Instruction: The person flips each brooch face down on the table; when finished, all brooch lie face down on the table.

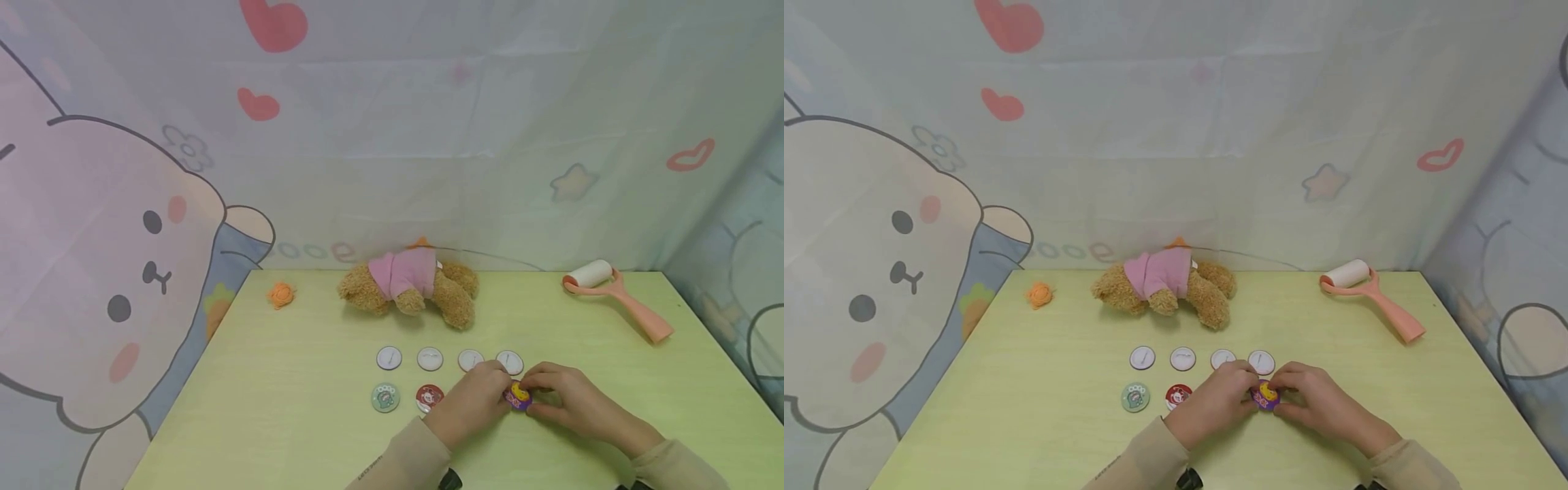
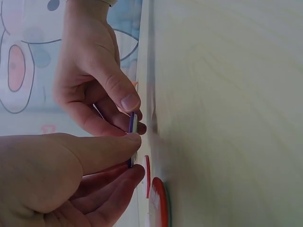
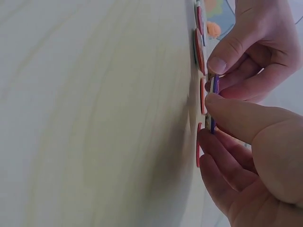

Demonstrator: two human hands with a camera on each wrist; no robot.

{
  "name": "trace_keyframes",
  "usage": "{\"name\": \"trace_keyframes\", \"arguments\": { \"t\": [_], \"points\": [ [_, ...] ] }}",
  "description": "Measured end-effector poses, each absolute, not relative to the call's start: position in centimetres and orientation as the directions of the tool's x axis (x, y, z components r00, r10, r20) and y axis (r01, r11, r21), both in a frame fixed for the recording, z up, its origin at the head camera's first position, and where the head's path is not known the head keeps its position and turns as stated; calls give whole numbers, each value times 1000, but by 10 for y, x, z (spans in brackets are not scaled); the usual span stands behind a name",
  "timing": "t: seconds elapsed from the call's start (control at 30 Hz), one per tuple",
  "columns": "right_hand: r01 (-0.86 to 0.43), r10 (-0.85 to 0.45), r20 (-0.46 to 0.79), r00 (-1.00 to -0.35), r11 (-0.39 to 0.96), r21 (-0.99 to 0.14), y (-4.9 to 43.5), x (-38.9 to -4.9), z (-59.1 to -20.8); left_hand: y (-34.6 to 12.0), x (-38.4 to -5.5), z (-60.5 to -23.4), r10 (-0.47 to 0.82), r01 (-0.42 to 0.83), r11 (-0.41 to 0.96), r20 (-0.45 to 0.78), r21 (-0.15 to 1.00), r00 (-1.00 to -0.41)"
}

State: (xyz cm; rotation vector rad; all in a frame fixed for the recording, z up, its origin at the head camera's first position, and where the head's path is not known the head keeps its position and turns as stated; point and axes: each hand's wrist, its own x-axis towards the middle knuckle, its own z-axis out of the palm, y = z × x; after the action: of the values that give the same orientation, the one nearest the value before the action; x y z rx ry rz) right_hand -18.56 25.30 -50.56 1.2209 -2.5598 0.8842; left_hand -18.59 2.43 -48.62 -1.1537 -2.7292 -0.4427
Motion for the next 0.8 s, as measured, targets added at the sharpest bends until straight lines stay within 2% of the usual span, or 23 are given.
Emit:
{"name": "trace_keyframes", "arguments": {
  "t": [0.43,0.8],
  "points": [
    [-772,-654,424,-627,445,-455,254,-184,-504,22,-188,-487,696,736,639,239,224,-677],
    [-780,-666,438,-604,380,-497,257,-186,-505,17,-190,-490,704,740,578,248,345,-665]
  ]
}}
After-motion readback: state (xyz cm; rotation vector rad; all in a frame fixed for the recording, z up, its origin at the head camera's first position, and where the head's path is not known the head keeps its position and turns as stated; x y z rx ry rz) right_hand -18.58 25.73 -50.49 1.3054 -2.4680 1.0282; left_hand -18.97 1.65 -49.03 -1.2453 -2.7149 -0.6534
